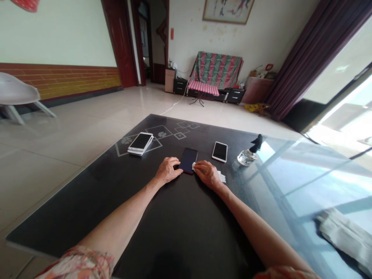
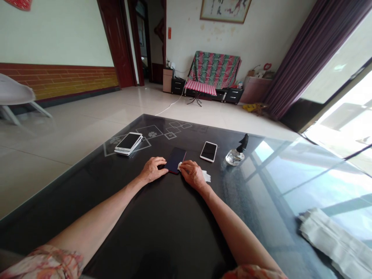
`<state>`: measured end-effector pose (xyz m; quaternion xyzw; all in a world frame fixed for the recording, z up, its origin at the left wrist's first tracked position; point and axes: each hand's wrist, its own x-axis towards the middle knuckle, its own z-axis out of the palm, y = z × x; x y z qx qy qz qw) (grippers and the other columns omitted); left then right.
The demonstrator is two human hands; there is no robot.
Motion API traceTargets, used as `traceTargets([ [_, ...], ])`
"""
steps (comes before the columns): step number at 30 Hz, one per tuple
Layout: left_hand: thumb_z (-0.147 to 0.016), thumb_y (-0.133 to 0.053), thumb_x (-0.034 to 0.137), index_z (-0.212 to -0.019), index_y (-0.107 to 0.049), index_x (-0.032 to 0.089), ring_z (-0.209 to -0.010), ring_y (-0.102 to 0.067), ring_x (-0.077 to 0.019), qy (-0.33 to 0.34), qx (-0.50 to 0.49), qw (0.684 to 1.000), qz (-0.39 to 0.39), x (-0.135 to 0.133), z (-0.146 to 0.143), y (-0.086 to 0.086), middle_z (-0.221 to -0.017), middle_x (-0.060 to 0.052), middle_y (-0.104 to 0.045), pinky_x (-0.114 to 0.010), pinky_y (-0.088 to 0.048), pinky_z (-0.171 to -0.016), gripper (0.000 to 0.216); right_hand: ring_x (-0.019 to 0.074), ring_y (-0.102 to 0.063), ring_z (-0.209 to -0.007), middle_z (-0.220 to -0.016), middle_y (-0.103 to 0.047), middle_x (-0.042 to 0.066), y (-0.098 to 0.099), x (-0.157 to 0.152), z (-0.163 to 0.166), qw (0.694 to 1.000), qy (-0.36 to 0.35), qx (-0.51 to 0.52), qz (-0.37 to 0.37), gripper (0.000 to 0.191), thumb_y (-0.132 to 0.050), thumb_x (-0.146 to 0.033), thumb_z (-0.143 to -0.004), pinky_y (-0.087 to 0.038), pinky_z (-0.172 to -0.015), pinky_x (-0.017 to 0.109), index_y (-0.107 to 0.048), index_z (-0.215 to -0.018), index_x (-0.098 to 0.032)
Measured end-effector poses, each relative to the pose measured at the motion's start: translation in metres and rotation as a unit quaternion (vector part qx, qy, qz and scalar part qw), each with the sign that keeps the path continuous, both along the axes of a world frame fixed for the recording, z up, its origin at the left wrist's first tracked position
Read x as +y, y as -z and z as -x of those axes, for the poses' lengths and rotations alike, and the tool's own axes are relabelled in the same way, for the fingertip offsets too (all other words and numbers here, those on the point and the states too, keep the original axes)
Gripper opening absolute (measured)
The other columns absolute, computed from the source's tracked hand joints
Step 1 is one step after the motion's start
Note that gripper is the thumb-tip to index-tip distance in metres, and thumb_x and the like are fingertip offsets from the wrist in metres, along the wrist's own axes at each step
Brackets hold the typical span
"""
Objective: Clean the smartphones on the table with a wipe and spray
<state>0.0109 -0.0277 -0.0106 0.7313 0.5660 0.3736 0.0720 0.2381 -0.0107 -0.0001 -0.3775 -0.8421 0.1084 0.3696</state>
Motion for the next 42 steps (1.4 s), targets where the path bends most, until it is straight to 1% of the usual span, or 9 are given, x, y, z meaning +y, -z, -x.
traceTargets([
  [5, -0.068, -0.075, 0.028, -0.090, -0.076, 0.021, -0.099, -0.063, -0.0242, -0.001, 0.006, 1.000, 0.009, 0.001, 0.002, 0.001, -0.109, -0.004, -0.072, -0.037, -0.051, -0.092, 0.023, 0.0173, -0.065, -0.094, -0.103, -0.070, 0.005, 0.000, 0.025, 0.002, 0.999, 0.021, -0.027, -0.006, 0.019, -0.057, -0.023, -0.090, -0.048, -0.090, 0.030, -0.075, -0.093, -0.024],
  [10, -0.069, -0.074, 0.029, -0.090, -0.076, 0.021, -0.099, -0.063, -0.0242, 0.000, 0.011, 1.000, 0.011, 0.000, 0.002, -0.001, -0.109, -0.004, -0.072, -0.037, -0.050, -0.093, 0.023, 0.0175, -0.066, -0.091, -0.100, -0.071, 0.006, 0.000, 0.044, 0.007, 0.997, 0.070, -0.037, -0.010, 0.020, -0.056, -0.021, -0.090, -0.049, -0.088, 0.029, -0.076, -0.090, -0.022],
  [13, -0.068, -0.075, 0.029, -0.093, -0.075, 0.020, -0.101, -0.063, -0.0246, -0.008, 0.016, 1.000, 0.002, 0.000, 0.000, -0.002, -0.111, -0.005, -0.071, -0.038, -0.050, -0.095, 0.026, 0.0181, -0.066, -0.090, -0.100, -0.071, 0.006, 0.004, 0.043, 0.007, 0.997, 0.062, -0.026, -0.032, 0.019, -0.057, -0.019, -0.089, -0.049, -0.087, 0.030, -0.076, -0.088, -0.022],
  [17, -0.067, -0.076, 0.030, -0.088, -0.076, 0.020, -0.105, -0.062, -0.0268, -0.022, 0.027, 0.999, -0.011, 0.000, 0.000, 0.001, -0.113, -0.007, -0.070, -0.040, -0.050, -0.096, 0.023, 0.0179, -0.066, -0.089, -0.099, -0.071, 0.005, 0.007, 0.028, 0.003, 0.998, 0.029, -0.008, -0.047, 0.016, -0.060, -0.020, -0.087, -0.050, -0.085, 0.031, -0.075, -0.089, -0.024],
  [20, -0.070, -0.075, 0.029, -0.085, -0.076, 0.021, -0.104, -0.063, -0.0262, -0.010, 0.033, 0.999, -0.014, 0.001, 0.001, 0.002, -0.111, -0.007, -0.070, -0.040, -0.050, -0.096, 0.017, 0.0175, -0.066, -0.087, -0.097, -0.071, 0.004, 0.006, 0.016, 0.003, 0.999, 0.010, 0.009, -0.048, 0.014, -0.061, -0.020, -0.086, -0.050, -0.083, 0.031, -0.075, -0.088, -0.024],
  [27, -0.071, -0.074, 0.028, -0.086, -0.077, 0.018, -0.105, -0.063, -0.0268, 0.001, 0.044, 0.999, -0.017, -0.001, 0.001, -0.002, -0.110, -0.009, -0.071, -0.041, -0.049, -0.097, 0.018, 0.0171, -0.066, -0.084, -0.093, -0.071, 0.004, -0.001, -0.005, 0.006, 0.998, -0.025, 0.027, -0.047, 0.013, -0.063, -0.014, -0.082, -0.050, -0.080, 0.031, -0.074, -0.085, -0.022],
  [30, -0.071, -0.074, 0.027, -0.086, -0.076, 0.017, -0.105, -0.063, -0.0273, 0.001, 0.048, 0.999, -0.022, -0.001, 0.001, -0.002, -0.110, -0.010, -0.071, -0.041, -0.049, -0.097, 0.018, 0.0166, -0.066, -0.083, -0.092, -0.071, 0.004, -0.002, -0.009, 0.007, 0.998, -0.032, 0.028, -0.043, 0.013, -0.063, -0.014, -0.083, -0.050, -0.081, 0.030, -0.073, -0.085, -0.022],
  [36, -0.070, -0.074, 0.026, -0.085, -0.076, 0.019, -0.106, -0.063, -0.0267, -0.006, 0.046, 0.999, -0.029, -0.001, 0.001, 0.001, -0.109, -0.008, -0.071, -0.041, -0.049, -0.097, 0.017, 0.0177, -0.065, -0.089, -0.098, -0.071, 0.005, 0.000, 0.002, 0.007, 0.999, 0.011, -0.011, -0.043, 0.015, -0.060, -0.018, -0.088, -0.050, -0.083, 0.030, -0.074, -0.089, -0.022],
  [42, -0.071, -0.074, 0.027, -0.087, -0.076, 0.018, -0.105, -0.062, -0.0268, -0.005, 0.044, 0.999, -0.021, -0.001, 0.000, 0.000, -0.110, -0.009, -0.071, -0.041, -0.049, -0.097, 0.019, 0.0178, -0.065, -0.091, -0.100, -0.071, 0.006, 0.003, 0.035, 0.008, 0.996, 0.053, -0.047, -0.049, 0.017, -0.058, -0.019, -0.090, -0.049, -0.085, 0.029, -0.075, -0.091, -0.021],
])
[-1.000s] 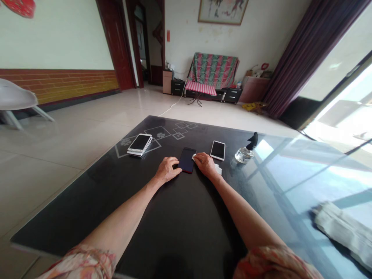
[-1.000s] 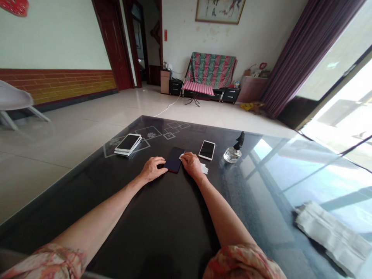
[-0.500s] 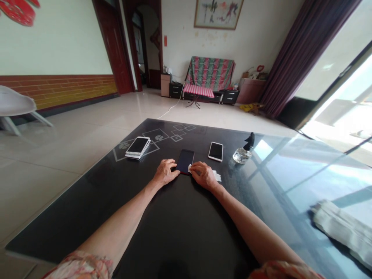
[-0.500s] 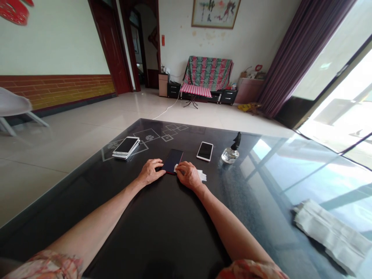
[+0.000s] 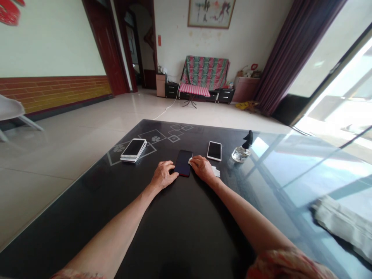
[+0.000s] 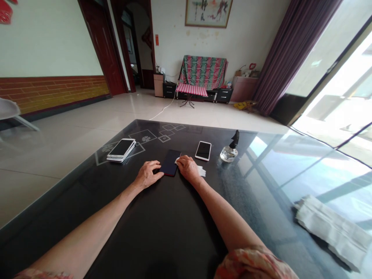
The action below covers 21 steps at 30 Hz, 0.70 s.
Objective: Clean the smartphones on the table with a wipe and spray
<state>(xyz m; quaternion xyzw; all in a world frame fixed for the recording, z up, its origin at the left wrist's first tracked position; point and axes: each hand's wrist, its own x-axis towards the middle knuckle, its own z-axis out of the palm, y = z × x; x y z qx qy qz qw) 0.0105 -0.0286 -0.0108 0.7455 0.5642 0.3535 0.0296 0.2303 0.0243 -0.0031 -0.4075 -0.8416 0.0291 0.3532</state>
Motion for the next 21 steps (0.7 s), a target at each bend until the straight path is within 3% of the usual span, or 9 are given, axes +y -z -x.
traceTargets([
  [7, -0.070, -0.074, 0.027, -0.086, -0.076, 0.018, -0.104, -0.062, -0.0274, 0.004, -0.005, 1.000, 0.007, 0.000, 0.000, -0.001, -0.110, -0.009, -0.071, -0.042, -0.050, -0.096, 0.019, 0.0183, -0.065, -0.093, -0.098, -0.071, 0.006, -0.001, 0.044, 0.004, 0.997, 0.068, -0.020, 0.009, 0.020, -0.055, -0.020, -0.092, -0.046, -0.088, 0.028, -0.075, -0.090, -0.021],
  [13, -0.070, -0.074, 0.029, -0.087, -0.076, 0.020, -0.105, -0.062, -0.0266, -0.005, -0.005, 1.000, 0.013, 0.001, 0.000, 0.000, -0.111, -0.007, -0.071, -0.041, -0.050, -0.096, 0.019, 0.0190, -0.064, -0.092, -0.097, -0.071, 0.007, -0.003, 0.049, 0.013, 0.989, 0.143, -0.015, 0.030, 0.021, -0.054, -0.021, -0.092, -0.046, -0.087, 0.029, -0.075, -0.089, -0.021],
  [16, -0.070, -0.074, 0.029, -0.087, -0.076, 0.020, -0.105, -0.062, -0.0264, -0.001, -0.007, 1.000, 0.007, 0.001, 0.000, 0.000, -0.111, -0.007, -0.071, -0.041, -0.050, -0.096, 0.019, 0.0186, -0.064, -0.092, -0.097, -0.071, 0.006, -0.001, 0.037, 0.013, 0.992, 0.123, -0.018, 0.010, 0.021, -0.054, -0.021, -0.092, -0.046, -0.089, 0.030, -0.074, -0.087, -0.022],
  [21, -0.070, -0.074, 0.030, -0.086, -0.076, 0.020, -0.104, -0.062, -0.0275, 0.002, -0.002, 1.000, 0.011, 0.001, 0.001, 0.000, -0.110, -0.007, -0.071, -0.041, -0.051, -0.094, 0.019, 0.0183, -0.065, -0.092, -0.101, -0.070, 0.006, 0.002, 0.012, 0.002, 0.999, 0.027, -0.022, -0.020, 0.019, -0.056, -0.019, -0.090, -0.049, -0.088, 0.031, -0.075, -0.092, -0.022],
])
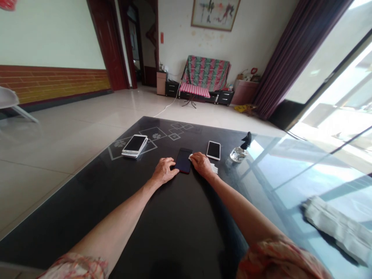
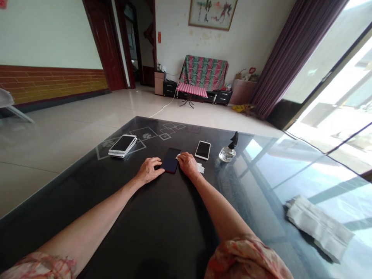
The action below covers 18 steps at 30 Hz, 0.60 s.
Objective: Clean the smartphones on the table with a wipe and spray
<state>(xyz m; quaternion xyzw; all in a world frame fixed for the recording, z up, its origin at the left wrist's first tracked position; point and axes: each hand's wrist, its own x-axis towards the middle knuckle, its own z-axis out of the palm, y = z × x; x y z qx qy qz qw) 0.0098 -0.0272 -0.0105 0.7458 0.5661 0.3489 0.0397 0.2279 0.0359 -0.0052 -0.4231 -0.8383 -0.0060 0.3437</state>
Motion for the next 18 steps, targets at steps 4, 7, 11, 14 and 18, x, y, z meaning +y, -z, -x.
traceTargets([
  [4, -0.069, -0.073, 0.030, -0.085, -0.076, 0.021, -0.104, -0.063, -0.0269, -0.001, -0.004, 1.000, -0.005, 0.000, 0.000, 0.000, -0.109, -0.007, -0.071, -0.041, -0.050, -0.095, 0.018, 0.0182, -0.065, -0.094, -0.103, -0.070, 0.007, -0.001, -0.013, -0.006, 0.999, -0.047, -0.006, 0.006, 0.020, -0.055, -0.019, -0.091, -0.050, -0.088, 0.031, -0.074, -0.095, -0.022],
  [7, -0.069, -0.074, 0.030, -0.085, -0.076, 0.020, -0.104, -0.062, -0.0269, -0.001, -0.008, 1.000, 0.003, 0.000, 0.000, 0.001, -0.110, -0.007, -0.071, -0.040, -0.050, -0.095, 0.019, 0.0185, -0.065, -0.094, -0.103, -0.070, 0.008, -0.003, -0.017, -0.008, 0.998, -0.066, -0.012, 0.012, 0.021, -0.054, -0.019, -0.092, -0.050, -0.088, 0.031, -0.074, -0.096, -0.022],
  [11, -0.070, -0.074, 0.030, -0.086, -0.077, 0.020, -0.104, -0.062, -0.0269, 0.003, -0.011, 1.000, 0.015, 0.001, 0.001, 0.001, -0.110, -0.007, -0.071, -0.040, -0.050, -0.096, 0.019, 0.0186, -0.064, -0.094, -0.103, -0.070, 0.007, -0.004, -0.018, -0.010, 0.997, -0.080, -0.017, 0.014, 0.020, -0.054, -0.021, -0.092, -0.050, -0.087, 0.031, -0.074, -0.097, -0.022],
  [14, -0.071, -0.074, 0.031, -0.087, -0.077, 0.020, -0.105, -0.061, -0.0270, 0.005, -0.012, 1.000, 0.020, 0.001, 0.001, 0.001, -0.111, -0.007, -0.071, -0.040, -0.049, -0.096, 0.020, 0.0183, -0.064, -0.093, -0.102, -0.070, 0.007, -0.003, -0.015, -0.009, 0.997, -0.077, -0.006, 0.005, 0.019, -0.055, -0.020, -0.091, -0.049, -0.087, 0.031, -0.074, -0.096, -0.021],
  [18, -0.072, -0.073, 0.032, -0.089, -0.077, 0.022, -0.106, -0.061, -0.0268, 0.003, -0.018, 0.999, 0.027, 0.001, 0.001, 0.000, -0.113, -0.005, -0.070, -0.041, -0.049, -0.096, 0.020, 0.0186, -0.064, -0.093, -0.103, -0.070, 0.007, 0.000, -0.012, -0.006, 0.999, -0.048, 0.007, -0.002, 0.018, -0.056, -0.018, -0.090, -0.048, -0.088, 0.033, -0.074, -0.094, -0.022],
])
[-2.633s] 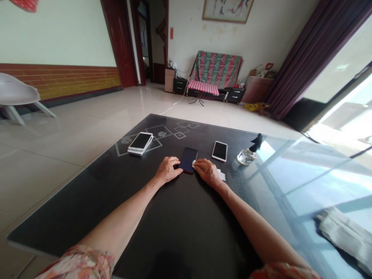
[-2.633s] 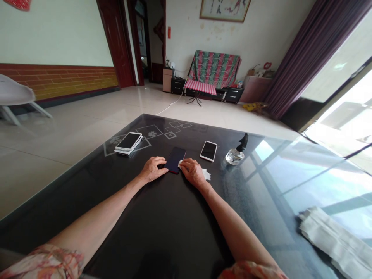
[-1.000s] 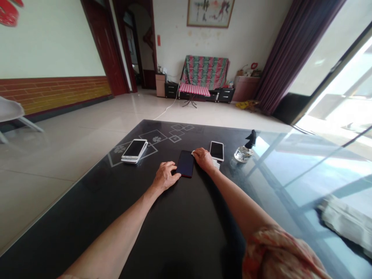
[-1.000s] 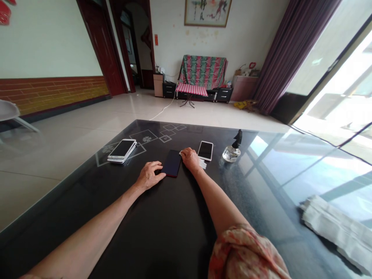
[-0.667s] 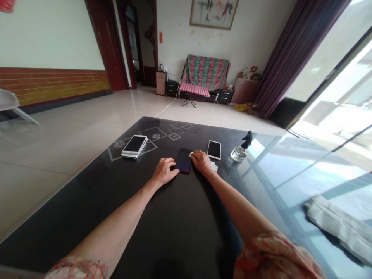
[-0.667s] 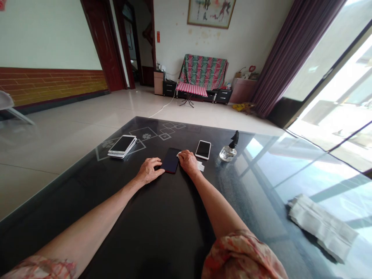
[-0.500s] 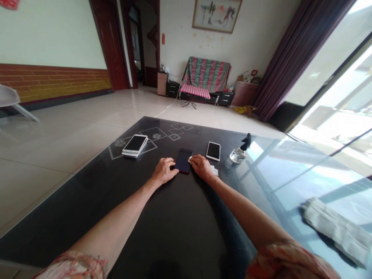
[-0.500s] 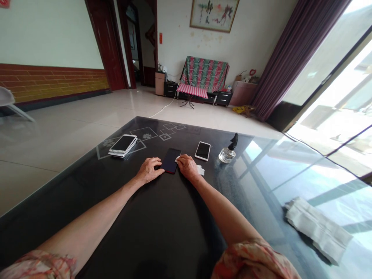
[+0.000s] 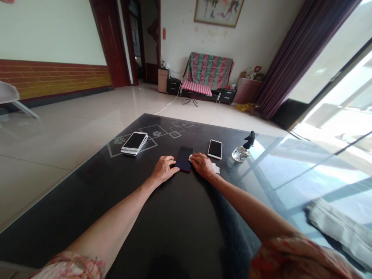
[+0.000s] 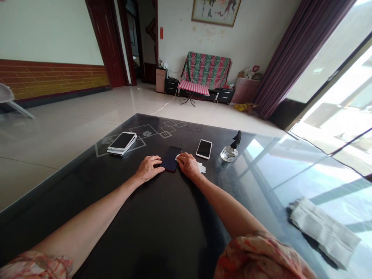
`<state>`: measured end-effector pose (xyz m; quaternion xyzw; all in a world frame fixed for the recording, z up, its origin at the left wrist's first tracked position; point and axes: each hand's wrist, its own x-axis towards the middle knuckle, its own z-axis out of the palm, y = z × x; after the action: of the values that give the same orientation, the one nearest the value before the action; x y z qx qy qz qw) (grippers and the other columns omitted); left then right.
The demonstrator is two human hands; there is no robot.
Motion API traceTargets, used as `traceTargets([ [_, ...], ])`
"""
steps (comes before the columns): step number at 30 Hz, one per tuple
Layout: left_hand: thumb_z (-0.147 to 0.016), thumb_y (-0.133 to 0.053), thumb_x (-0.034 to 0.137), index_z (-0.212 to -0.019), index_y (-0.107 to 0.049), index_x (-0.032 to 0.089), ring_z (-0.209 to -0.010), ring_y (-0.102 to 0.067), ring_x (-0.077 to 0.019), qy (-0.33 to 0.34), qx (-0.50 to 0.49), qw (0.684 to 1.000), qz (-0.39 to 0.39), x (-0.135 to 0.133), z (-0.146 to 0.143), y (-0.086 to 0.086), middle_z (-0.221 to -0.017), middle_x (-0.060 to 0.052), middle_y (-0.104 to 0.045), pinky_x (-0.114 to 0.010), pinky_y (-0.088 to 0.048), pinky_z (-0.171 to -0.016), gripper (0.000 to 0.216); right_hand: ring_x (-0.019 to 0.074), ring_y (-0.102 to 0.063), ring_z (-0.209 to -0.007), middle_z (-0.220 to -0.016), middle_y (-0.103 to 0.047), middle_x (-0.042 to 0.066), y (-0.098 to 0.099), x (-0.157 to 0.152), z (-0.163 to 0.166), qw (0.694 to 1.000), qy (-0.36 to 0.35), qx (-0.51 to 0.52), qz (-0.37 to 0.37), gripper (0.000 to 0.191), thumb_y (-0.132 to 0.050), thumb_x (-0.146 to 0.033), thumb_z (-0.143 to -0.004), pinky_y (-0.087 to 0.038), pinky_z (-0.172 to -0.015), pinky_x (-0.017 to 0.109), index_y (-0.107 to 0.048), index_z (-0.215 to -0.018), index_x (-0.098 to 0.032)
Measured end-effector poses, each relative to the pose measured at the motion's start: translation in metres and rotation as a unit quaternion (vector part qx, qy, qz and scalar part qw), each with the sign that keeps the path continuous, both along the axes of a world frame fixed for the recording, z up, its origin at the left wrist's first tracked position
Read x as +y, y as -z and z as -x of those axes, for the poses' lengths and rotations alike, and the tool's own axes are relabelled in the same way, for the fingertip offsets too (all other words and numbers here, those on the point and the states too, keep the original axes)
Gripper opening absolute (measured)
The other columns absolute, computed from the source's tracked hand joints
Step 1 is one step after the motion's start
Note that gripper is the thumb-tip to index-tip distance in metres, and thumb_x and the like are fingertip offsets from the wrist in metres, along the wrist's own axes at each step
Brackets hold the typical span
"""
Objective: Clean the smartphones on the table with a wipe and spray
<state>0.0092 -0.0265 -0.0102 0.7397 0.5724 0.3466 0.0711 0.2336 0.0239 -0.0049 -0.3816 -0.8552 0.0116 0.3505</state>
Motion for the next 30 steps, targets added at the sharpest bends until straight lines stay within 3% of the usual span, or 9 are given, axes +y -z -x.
traceTargets([
  [12, -0.071, -0.073, 0.036, -0.088, -0.078, 0.022, -0.106, -0.061, -0.0278, 0.000, -0.016, 1.000, 0.004, 0.002, 0.002, 0.003, -0.113, -0.005, -0.070, -0.040, -0.050, -0.095, 0.023, 0.0175, -0.065, -0.095, -0.102, -0.071, 0.006, -0.004, -0.004, -0.002, 0.999, -0.010, -0.017, 0.026, 0.019, -0.056, -0.021, -0.092, -0.049, -0.089, 0.031, -0.074, -0.096, -0.023],
  [30, -0.071, -0.073, 0.036, -0.090, -0.078, 0.024, -0.103, -0.062, -0.0258, -0.006, -0.012, 1.000, 0.024, 0.001, 0.003, -0.002, -0.113, -0.003, -0.071, -0.039, -0.051, -0.093, 0.023, 0.0176, -0.065, -0.090, -0.101, -0.071, 0.006, -0.003, -0.015, -0.002, 0.999, -0.040, 0.014, -0.002, 0.017, -0.057, -0.020, -0.090, -0.049, -0.086, 0.032, -0.074, -0.094, -0.023],
])
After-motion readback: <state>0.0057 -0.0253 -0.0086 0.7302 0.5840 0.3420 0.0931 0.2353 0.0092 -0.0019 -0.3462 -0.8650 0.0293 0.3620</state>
